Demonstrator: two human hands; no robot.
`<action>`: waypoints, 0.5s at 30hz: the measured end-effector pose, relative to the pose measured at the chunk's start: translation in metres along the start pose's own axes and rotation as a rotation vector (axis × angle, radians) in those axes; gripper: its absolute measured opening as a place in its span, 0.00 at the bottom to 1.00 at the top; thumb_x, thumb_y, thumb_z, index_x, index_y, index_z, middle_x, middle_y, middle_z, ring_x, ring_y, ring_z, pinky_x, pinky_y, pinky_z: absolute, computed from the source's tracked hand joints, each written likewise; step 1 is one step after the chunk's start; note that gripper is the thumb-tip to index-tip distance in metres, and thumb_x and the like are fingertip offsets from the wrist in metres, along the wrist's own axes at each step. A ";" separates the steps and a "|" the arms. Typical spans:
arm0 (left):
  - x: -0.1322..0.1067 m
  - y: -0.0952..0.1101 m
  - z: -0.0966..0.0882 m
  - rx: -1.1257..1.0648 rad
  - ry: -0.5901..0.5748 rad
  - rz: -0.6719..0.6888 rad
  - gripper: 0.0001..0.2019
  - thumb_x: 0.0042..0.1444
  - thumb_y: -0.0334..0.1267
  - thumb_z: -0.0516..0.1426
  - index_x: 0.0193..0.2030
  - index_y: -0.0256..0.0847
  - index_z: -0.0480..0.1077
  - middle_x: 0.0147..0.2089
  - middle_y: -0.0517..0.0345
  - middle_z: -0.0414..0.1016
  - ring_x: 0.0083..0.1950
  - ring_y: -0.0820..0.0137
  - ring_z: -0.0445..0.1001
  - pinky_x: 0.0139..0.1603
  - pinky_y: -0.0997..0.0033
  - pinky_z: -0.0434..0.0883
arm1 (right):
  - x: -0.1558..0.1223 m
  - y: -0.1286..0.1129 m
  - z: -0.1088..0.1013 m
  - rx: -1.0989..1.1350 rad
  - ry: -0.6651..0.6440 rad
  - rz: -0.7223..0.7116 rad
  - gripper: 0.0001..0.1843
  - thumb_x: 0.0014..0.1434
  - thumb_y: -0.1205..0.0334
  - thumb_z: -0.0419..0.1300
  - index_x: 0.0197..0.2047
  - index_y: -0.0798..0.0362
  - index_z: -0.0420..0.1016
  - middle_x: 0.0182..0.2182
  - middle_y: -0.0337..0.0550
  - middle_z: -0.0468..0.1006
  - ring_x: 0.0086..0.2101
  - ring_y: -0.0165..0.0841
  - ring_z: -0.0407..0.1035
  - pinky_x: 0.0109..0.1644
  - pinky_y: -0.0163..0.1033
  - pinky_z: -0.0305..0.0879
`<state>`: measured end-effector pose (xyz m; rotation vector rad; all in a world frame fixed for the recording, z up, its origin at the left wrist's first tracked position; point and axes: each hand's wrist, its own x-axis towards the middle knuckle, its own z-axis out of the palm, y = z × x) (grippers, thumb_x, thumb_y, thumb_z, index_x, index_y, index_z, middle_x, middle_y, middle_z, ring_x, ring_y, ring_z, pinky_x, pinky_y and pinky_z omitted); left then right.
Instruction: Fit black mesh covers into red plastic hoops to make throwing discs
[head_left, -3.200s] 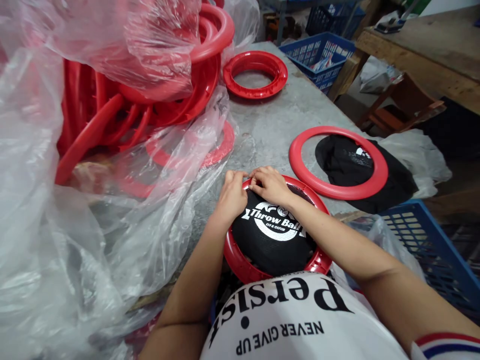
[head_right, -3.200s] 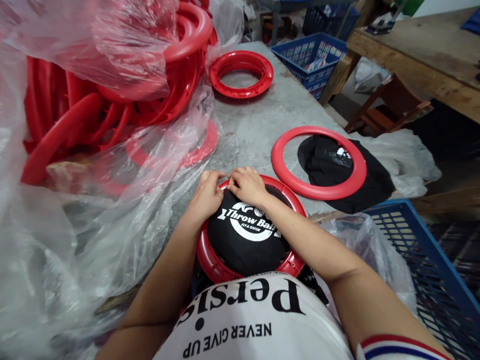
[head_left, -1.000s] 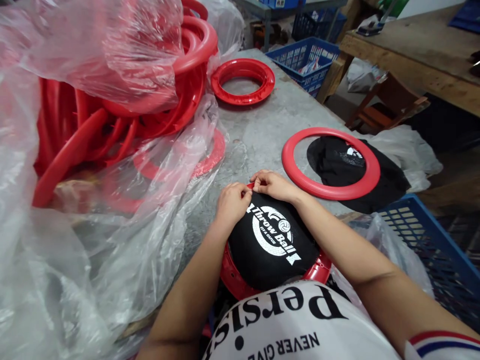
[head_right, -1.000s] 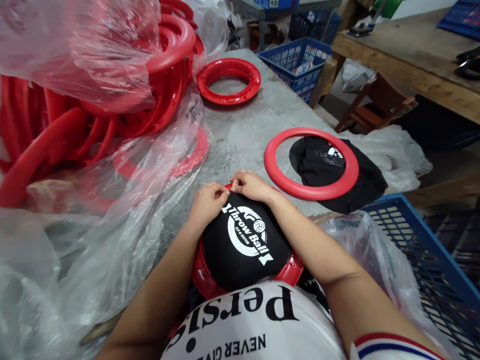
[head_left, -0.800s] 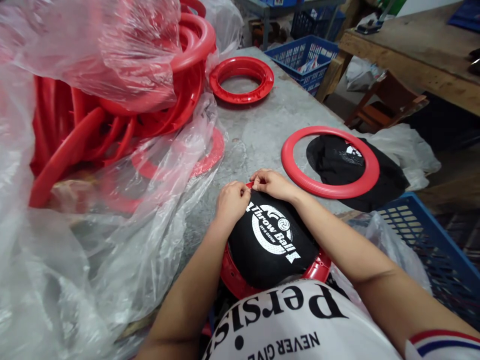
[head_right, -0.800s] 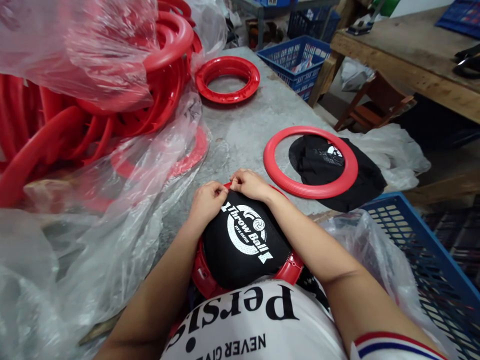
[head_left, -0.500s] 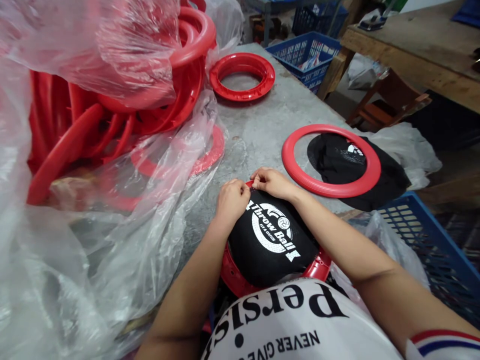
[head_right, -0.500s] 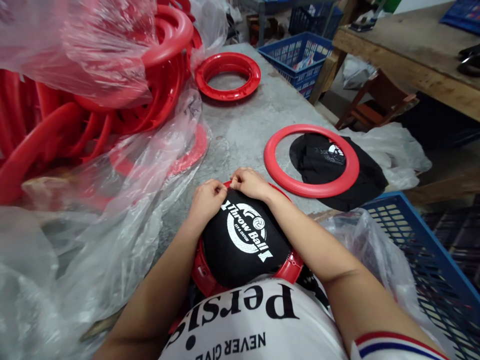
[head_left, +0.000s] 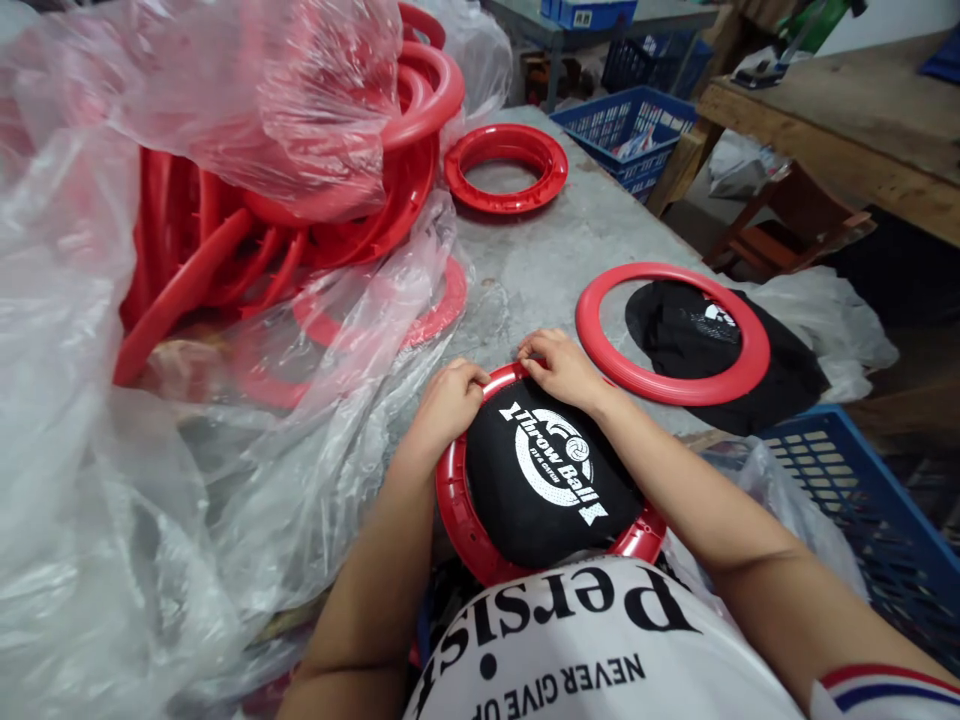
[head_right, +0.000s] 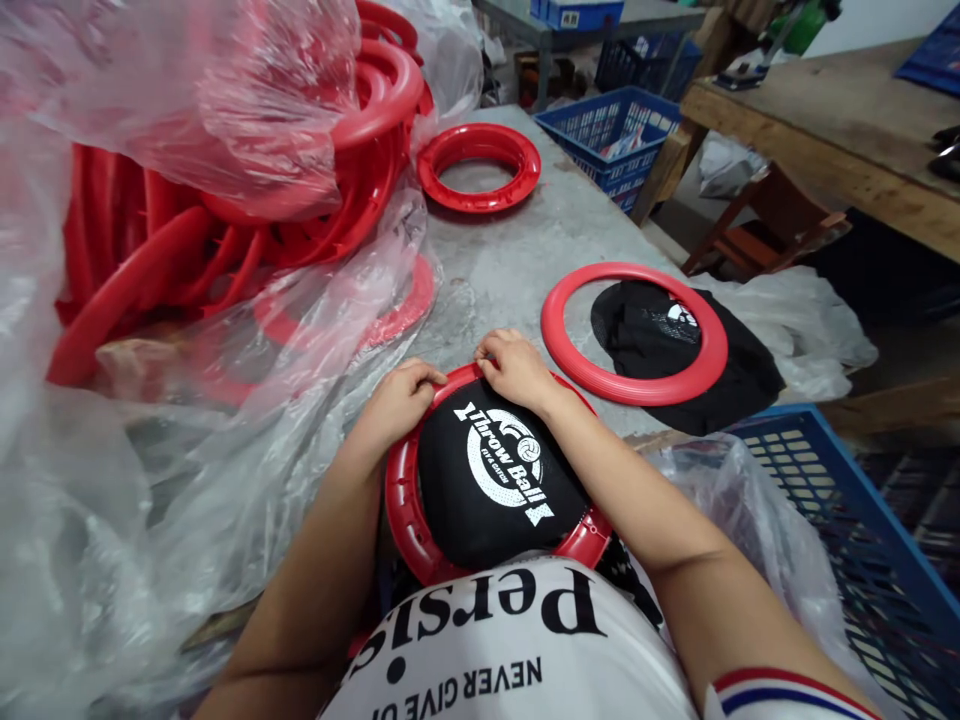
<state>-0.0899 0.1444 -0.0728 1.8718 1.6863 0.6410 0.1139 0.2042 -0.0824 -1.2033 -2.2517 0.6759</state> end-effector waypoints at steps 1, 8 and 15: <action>-0.001 0.000 -0.001 0.030 -0.018 0.009 0.15 0.55 0.26 0.51 0.38 0.40 0.78 0.45 0.52 0.79 0.49 0.63 0.77 0.58 0.60 0.71 | -0.001 -0.004 0.000 -0.001 0.014 -0.055 0.08 0.61 0.69 0.57 0.39 0.53 0.77 0.47 0.48 0.79 0.50 0.40 0.69 0.59 0.47 0.62; -0.002 0.004 0.005 0.119 -0.072 0.047 0.15 0.57 0.27 0.50 0.37 0.39 0.79 0.44 0.50 0.78 0.51 0.61 0.75 0.60 0.60 0.70 | -0.001 -0.011 0.016 -0.018 -0.200 -0.127 0.03 0.60 0.67 0.62 0.36 0.54 0.78 0.52 0.50 0.76 0.53 0.41 0.67 0.63 0.50 0.60; 0.000 0.002 0.007 0.142 -0.082 0.026 0.05 0.57 0.35 0.60 0.36 0.39 0.78 0.42 0.51 0.77 0.48 0.60 0.74 0.57 0.60 0.70 | 0.004 -0.005 0.020 0.064 -0.175 -0.097 0.05 0.59 0.68 0.62 0.31 0.53 0.74 0.50 0.48 0.78 0.51 0.40 0.68 0.60 0.49 0.59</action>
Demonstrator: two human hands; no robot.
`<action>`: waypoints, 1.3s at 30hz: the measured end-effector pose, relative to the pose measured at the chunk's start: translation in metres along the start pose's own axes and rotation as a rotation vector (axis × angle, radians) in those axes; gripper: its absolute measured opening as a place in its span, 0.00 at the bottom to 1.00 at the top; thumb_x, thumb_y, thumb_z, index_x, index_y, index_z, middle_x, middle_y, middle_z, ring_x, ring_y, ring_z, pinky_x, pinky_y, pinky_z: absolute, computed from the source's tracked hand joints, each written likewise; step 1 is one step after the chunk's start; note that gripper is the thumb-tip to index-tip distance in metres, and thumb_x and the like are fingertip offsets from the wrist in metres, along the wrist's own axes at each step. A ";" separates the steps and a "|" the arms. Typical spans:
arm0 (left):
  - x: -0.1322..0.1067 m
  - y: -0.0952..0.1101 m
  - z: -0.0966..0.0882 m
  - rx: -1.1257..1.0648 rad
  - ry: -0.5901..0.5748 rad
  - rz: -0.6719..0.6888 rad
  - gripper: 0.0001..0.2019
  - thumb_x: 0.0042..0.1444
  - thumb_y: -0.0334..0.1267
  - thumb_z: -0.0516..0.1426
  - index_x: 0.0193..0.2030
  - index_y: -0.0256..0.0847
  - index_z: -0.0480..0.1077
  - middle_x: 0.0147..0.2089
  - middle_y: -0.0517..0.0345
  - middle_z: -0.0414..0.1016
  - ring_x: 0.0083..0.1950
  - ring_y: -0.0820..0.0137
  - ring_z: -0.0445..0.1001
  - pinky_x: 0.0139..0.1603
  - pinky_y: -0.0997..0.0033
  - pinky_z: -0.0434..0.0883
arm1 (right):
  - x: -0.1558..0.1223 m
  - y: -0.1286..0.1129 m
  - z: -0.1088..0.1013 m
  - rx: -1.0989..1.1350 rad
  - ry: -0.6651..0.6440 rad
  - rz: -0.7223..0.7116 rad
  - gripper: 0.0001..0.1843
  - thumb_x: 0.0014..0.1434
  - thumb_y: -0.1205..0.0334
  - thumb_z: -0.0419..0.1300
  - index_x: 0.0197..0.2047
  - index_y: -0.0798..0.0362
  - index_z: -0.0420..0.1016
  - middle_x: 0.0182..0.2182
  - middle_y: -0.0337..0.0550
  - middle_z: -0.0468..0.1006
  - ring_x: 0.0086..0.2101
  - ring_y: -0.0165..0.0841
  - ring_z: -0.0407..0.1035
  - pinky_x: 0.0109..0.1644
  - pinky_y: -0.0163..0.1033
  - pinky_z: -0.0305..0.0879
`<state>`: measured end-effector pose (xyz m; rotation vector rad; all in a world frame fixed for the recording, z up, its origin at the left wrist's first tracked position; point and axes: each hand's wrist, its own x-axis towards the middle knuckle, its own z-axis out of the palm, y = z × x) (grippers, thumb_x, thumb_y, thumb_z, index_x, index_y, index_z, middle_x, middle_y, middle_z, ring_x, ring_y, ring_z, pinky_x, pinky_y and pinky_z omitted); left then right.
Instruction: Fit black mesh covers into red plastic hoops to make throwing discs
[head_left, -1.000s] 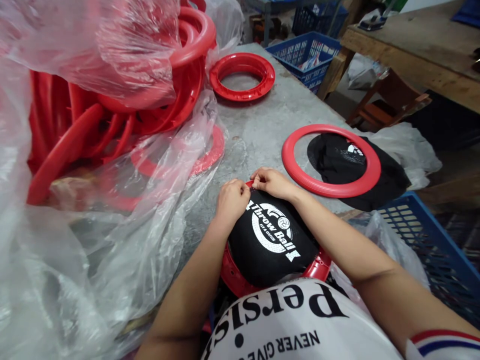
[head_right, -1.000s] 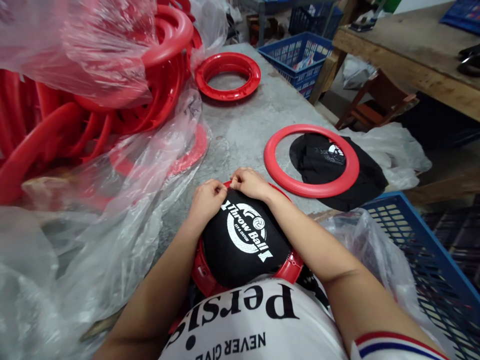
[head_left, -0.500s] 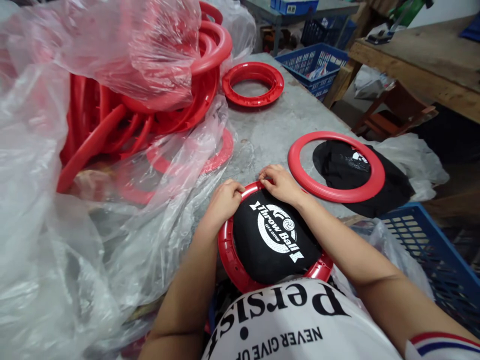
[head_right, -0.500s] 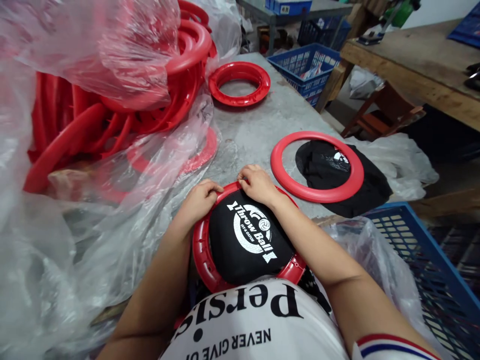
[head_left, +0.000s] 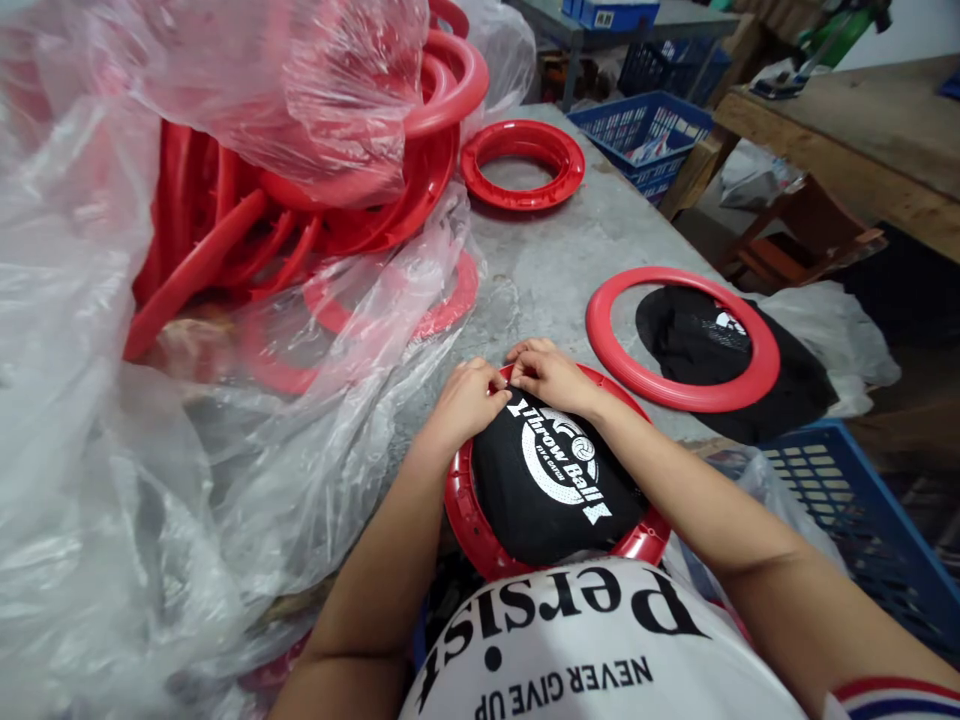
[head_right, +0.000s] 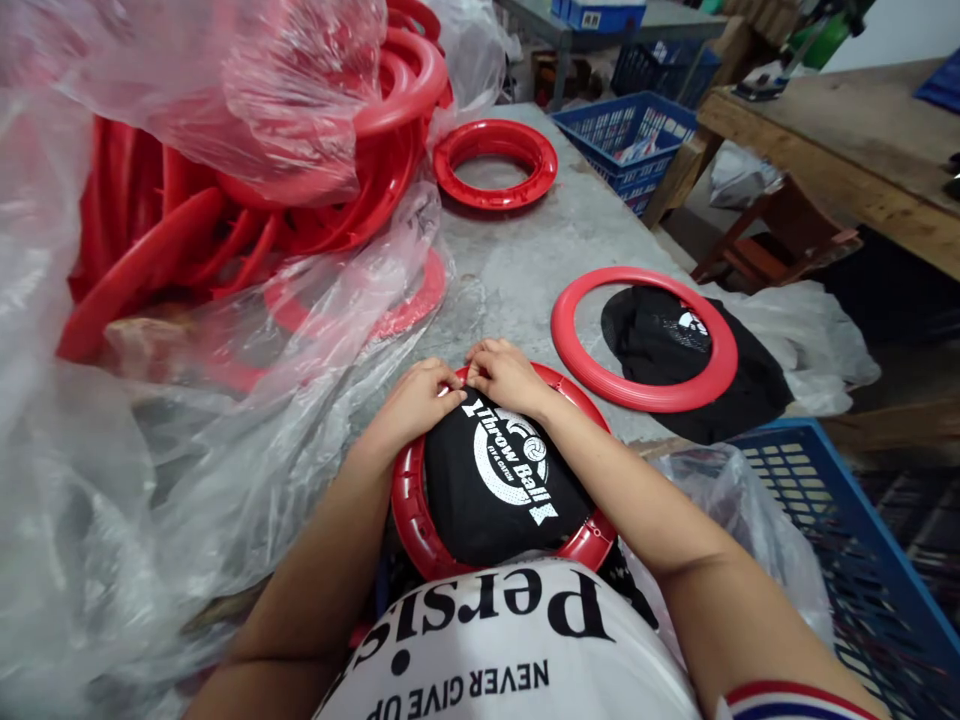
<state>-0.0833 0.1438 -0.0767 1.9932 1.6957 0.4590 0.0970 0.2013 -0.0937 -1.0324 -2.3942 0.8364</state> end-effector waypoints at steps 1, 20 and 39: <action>0.000 0.000 0.001 -0.003 0.012 -0.006 0.04 0.57 0.34 0.60 0.35 0.40 0.78 0.42 0.52 0.77 0.48 0.61 0.74 0.56 0.61 0.69 | 0.000 0.000 0.000 0.010 0.004 0.003 0.05 0.59 0.68 0.62 0.31 0.53 0.74 0.49 0.48 0.78 0.51 0.40 0.68 0.60 0.49 0.59; 0.003 0.005 0.005 -0.065 0.140 -0.199 0.07 0.55 0.29 0.57 0.28 0.39 0.75 0.37 0.56 0.70 0.39 0.69 0.72 0.46 0.69 0.69 | 0.004 -0.003 0.004 0.018 0.038 0.084 0.07 0.60 0.68 0.62 0.29 0.52 0.73 0.46 0.46 0.78 0.48 0.39 0.68 0.58 0.47 0.60; 0.002 0.006 0.002 -0.021 0.079 -0.147 0.08 0.57 0.29 0.56 0.29 0.39 0.72 0.37 0.56 0.68 0.39 0.69 0.70 0.46 0.69 0.69 | 0.004 -0.003 0.004 0.038 0.033 0.071 0.07 0.59 0.70 0.61 0.29 0.52 0.72 0.46 0.46 0.78 0.49 0.38 0.68 0.60 0.48 0.59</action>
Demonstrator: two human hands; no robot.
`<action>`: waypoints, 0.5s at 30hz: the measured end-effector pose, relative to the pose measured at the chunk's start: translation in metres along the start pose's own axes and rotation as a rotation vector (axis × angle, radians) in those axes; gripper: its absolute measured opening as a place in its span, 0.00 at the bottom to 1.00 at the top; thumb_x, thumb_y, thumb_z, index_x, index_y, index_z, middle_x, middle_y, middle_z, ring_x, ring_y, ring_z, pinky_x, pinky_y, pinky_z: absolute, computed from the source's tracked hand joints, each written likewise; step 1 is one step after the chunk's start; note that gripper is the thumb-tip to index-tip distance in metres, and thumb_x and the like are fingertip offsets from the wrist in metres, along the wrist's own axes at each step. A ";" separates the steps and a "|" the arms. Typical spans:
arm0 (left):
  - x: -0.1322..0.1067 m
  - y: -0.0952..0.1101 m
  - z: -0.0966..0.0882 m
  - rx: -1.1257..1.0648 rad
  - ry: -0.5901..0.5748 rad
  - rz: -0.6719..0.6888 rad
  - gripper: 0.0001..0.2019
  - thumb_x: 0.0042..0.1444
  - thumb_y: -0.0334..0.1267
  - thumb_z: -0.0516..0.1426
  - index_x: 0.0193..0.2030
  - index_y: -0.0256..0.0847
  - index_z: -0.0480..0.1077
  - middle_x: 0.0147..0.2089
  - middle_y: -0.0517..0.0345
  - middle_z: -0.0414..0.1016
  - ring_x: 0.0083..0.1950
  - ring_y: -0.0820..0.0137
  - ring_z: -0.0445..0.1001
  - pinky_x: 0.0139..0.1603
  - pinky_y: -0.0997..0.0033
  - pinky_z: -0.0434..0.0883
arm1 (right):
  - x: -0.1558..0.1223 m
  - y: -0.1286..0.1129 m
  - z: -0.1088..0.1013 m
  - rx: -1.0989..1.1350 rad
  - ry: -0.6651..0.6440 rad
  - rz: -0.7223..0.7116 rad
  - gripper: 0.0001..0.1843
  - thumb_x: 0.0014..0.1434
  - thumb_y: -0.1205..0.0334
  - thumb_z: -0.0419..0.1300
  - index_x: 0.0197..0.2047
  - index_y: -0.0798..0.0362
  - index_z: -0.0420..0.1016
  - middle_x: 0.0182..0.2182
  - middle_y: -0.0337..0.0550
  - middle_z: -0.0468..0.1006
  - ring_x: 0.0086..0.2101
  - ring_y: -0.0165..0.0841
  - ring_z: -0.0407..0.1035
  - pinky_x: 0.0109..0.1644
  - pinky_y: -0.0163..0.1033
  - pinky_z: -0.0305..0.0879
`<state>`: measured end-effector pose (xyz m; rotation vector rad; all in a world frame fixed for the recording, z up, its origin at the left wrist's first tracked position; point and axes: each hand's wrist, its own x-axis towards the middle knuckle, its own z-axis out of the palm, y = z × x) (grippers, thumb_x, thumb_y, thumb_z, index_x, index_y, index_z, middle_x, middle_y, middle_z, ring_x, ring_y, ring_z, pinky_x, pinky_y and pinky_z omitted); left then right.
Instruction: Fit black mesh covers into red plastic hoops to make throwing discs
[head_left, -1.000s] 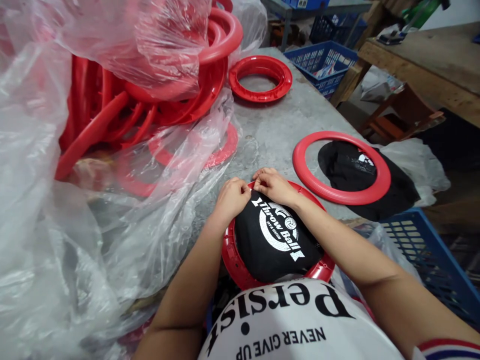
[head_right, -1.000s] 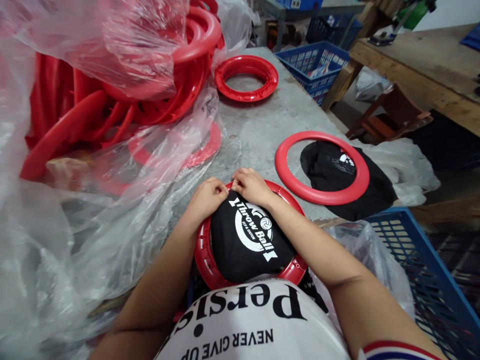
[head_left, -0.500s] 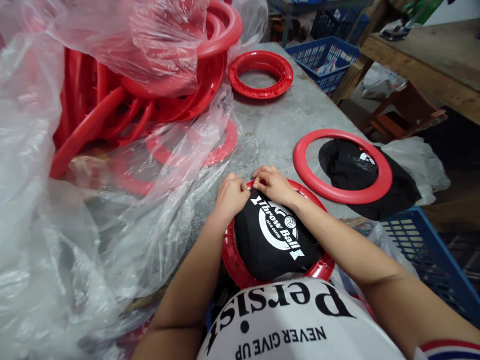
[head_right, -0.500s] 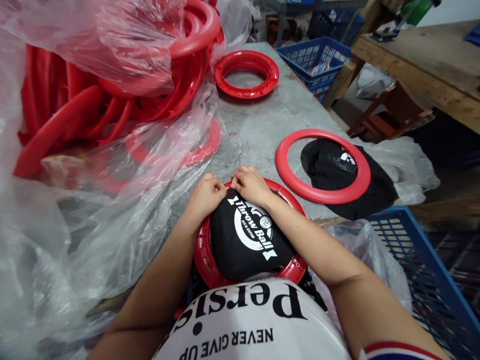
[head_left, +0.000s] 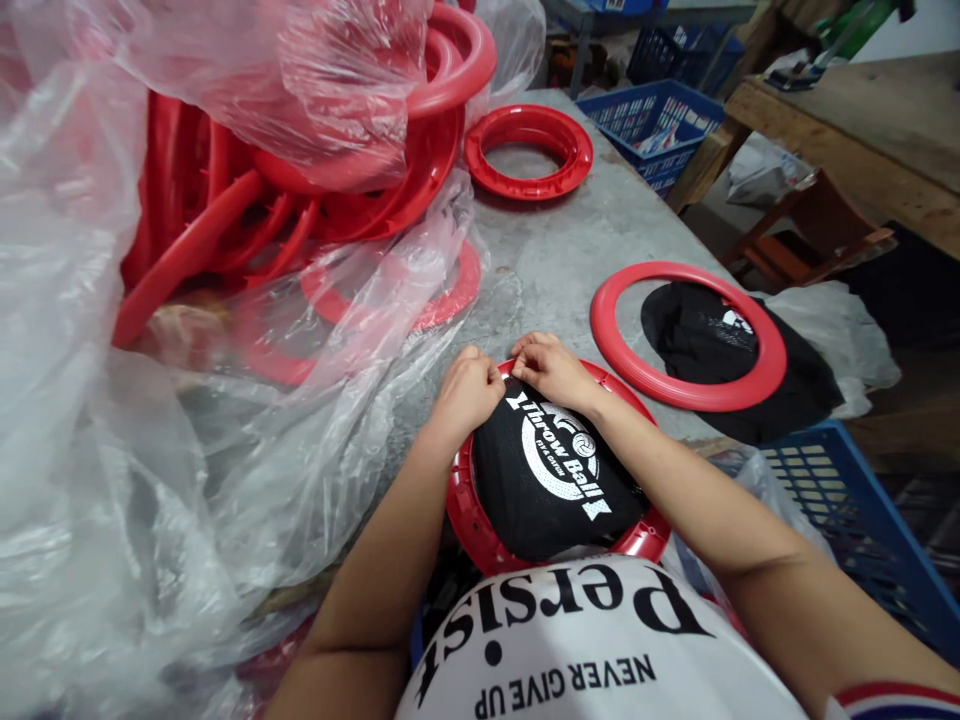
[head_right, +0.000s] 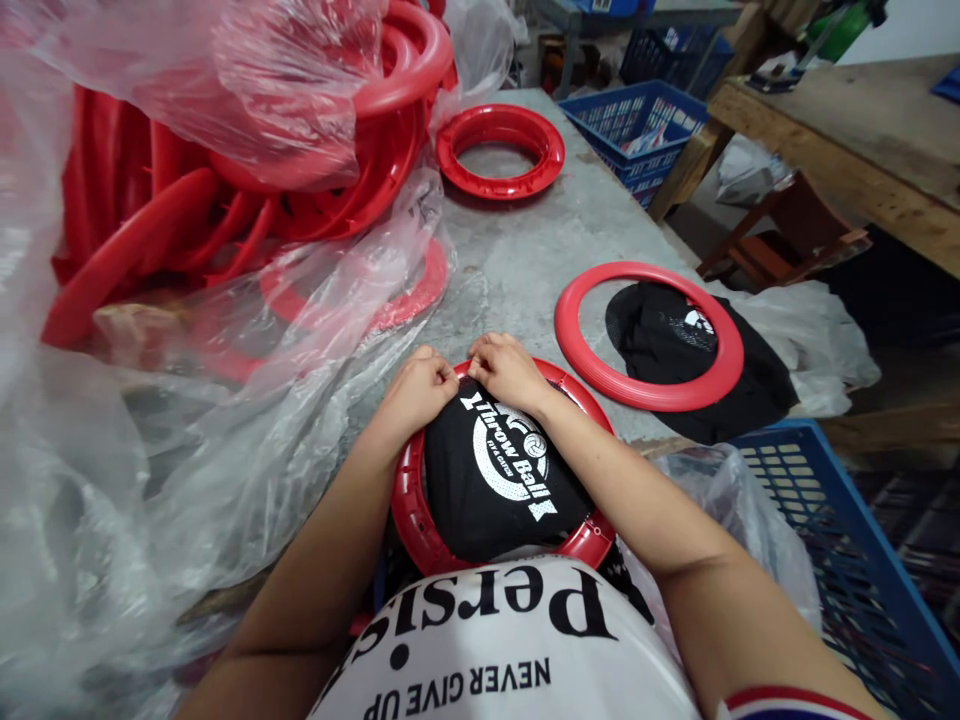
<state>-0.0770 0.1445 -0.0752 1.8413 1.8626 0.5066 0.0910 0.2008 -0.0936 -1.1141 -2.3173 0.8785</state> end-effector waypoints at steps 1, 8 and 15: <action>0.000 0.000 0.000 -0.001 -0.004 0.001 0.08 0.57 0.29 0.56 0.29 0.39 0.72 0.36 0.57 0.68 0.39 0.69 0.70 0.46 0.69 0.69 | 0.000 0.000 0.000 0.001 0.000 -0.002 0.07 0.59 0.70 0.61 0.29 0.52 0.72 0.46 0.45 0.78 0.49 0.38 0.68 0.60 0.48 0.59; 0.001 -0.003 0.001 -0.002 -0.006 0.016 0.08 0.57 0.29 0.56 0.28 0.39 0.72 0.36 0.56 0.68 0.39 0.69 0.71 0.47 0.69 0.70 | -0.002 0.002 0.000 -0.003 0.011 0.000 0.07 0.58 0.70 0.61 0.29 0.52 0.73 0.46 0.45 0.78 0.49 0.39 0.69 0.60 0.47 0.59; 0.002 0.000 0.006 0.071 0.021 -0.011 0.09 0.59 0.30 0.54 0.31 0.39 0.74 0.41 0.51 0.72 0.43 0.65 0.73 0.50 0.67 0.71 | -0.002 -0.003 0.002 -0.054 0.031 0.024 0.07 0.58 0.70 0.60 0.29 0.52 0.73 0.45 0.46 0.78 0.48 0.39 0.68 0.59 0.48 0.61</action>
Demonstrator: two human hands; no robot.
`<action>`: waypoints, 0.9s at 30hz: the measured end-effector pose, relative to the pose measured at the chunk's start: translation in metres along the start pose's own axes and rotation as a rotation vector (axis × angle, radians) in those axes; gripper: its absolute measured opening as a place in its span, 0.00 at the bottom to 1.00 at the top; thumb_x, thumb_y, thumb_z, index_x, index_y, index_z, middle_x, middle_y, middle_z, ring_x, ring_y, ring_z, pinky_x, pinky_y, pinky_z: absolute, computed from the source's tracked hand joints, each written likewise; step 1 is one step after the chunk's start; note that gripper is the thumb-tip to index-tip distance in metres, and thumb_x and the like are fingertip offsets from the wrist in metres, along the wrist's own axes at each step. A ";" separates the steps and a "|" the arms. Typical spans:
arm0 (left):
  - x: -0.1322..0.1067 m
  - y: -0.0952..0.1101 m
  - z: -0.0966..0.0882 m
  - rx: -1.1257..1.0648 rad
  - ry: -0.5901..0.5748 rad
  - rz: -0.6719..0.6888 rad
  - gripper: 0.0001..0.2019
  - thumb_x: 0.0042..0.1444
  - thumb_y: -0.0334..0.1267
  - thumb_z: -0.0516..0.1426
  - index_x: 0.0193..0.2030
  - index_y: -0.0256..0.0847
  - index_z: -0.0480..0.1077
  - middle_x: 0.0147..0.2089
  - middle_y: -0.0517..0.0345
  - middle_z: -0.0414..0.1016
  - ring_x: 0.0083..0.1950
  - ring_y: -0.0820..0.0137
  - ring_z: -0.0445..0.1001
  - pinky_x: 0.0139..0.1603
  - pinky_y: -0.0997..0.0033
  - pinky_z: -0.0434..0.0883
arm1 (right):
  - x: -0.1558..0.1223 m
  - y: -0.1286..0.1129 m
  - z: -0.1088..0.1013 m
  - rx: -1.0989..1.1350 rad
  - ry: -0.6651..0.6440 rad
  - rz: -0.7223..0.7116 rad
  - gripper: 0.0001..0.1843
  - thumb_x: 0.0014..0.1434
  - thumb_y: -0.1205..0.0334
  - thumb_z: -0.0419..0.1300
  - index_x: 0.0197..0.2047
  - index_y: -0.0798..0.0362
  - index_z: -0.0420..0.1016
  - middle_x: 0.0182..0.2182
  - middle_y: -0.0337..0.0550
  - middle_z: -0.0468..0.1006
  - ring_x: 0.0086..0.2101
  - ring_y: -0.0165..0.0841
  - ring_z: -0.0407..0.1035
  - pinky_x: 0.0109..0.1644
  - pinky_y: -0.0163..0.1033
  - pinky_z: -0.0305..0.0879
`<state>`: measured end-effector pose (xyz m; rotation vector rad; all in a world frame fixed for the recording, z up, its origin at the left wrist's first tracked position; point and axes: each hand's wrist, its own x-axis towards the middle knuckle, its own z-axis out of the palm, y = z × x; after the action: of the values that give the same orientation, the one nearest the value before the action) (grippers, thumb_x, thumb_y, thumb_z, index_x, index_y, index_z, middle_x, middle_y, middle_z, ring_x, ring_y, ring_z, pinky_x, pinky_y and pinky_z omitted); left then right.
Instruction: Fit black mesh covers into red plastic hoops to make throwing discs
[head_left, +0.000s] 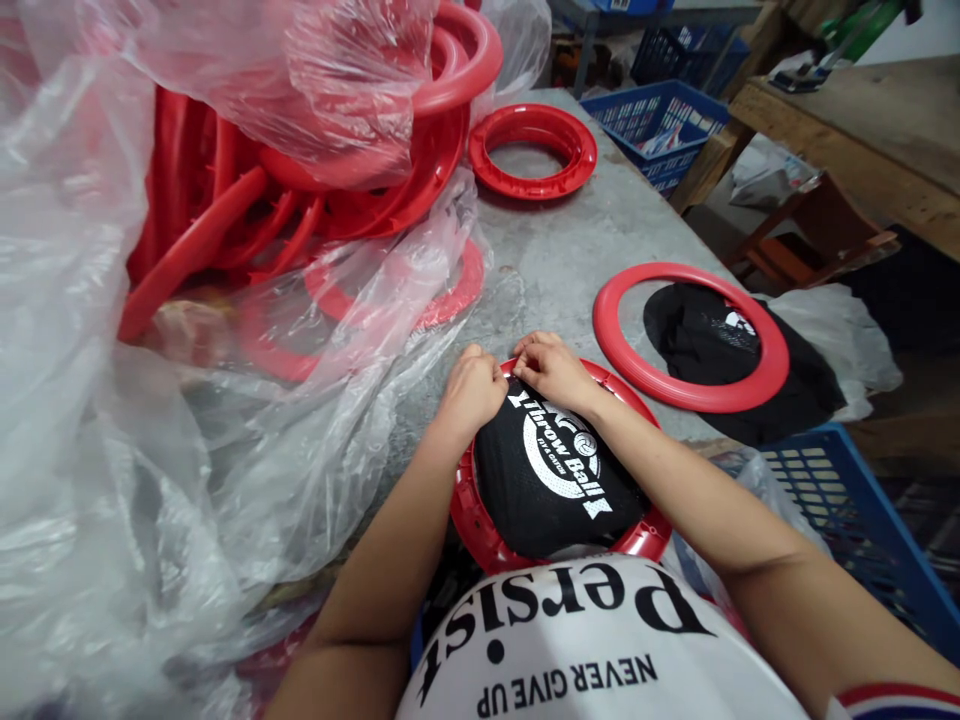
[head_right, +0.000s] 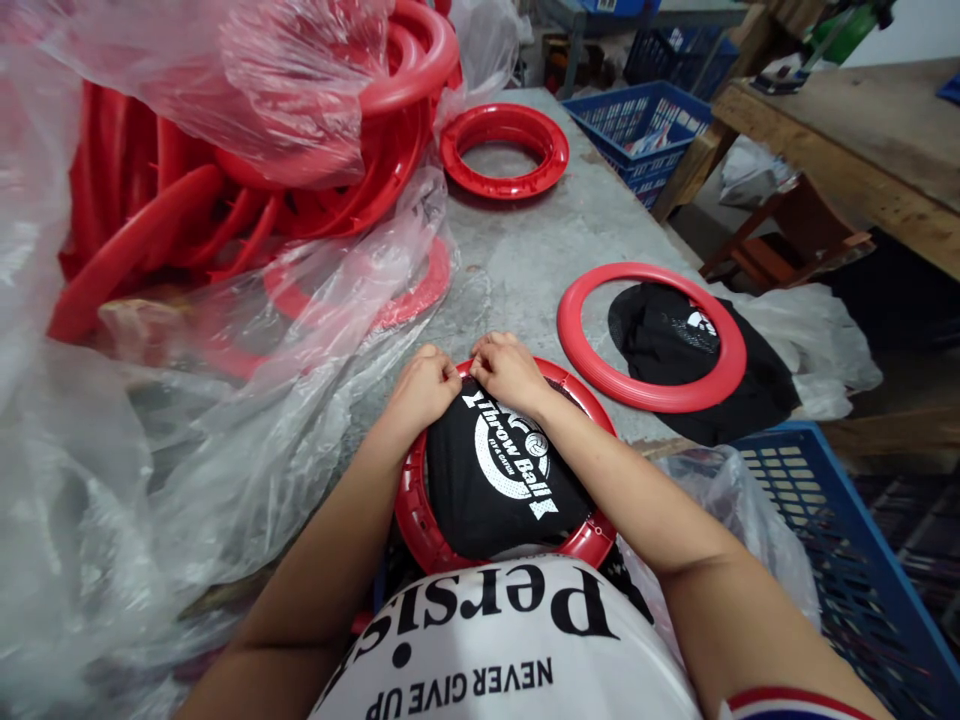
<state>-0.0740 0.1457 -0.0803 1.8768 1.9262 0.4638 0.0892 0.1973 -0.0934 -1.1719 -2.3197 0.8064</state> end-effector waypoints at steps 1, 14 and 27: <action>0.000 0.001 0.000 0.014 0.003 0.001 0.09 0.59 0.30 0.54 0.32 0.38 0.75 0.41 0.50 0.73 0.44 0.64 0.74 0.51 0.66 0.70 | 0.000 -0.001 0.000 -0.012 0.004 0.005 0.07 0.58 0.70 0.59 0.29 0.52 0.73 0.45 0.47 0.78 0.48 0.40 0.68 0.59 0.48 0.61; 0.001 -0.009 -0.003 -0.092 -0.036 0.055 0.09 0.60 0.32 0.55 0.33 0.38 0.77 0.41 0.52 0.73 0.43 0.65 0.74 0.52 0.66 0.71 | 0.004 0.013 -0.001 0.081 0.003 -0.038 0.06 0.59 0.69 0.60 0.32 0.53 0.77 0.46 0.46 0.80 0.49 0.37 0.71 0.61 0.48 0.61; 0.013 -0.022 -0.003 -0.604 0.121 -0.004 0.10 0.60 0.38 0.55 0.40 0.37 0.77 0.41 0.53 0.82 0.42 0.67 0.78 0.49 0.68 0.72 | 0.000 0.008 -0.030 -0.346 -0.116 0.027 0.09 0.61 0.65 0.64 0.45 0.54 0.81 0.46 0.52 0.80 0.47 0.42 0.69 0.56 0.48 0.64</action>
<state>-0.0949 0.1575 -0.0896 1.4719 1.6082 1.0429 0.1118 0.2104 -0.0765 -1.3286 -2.6190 0.5037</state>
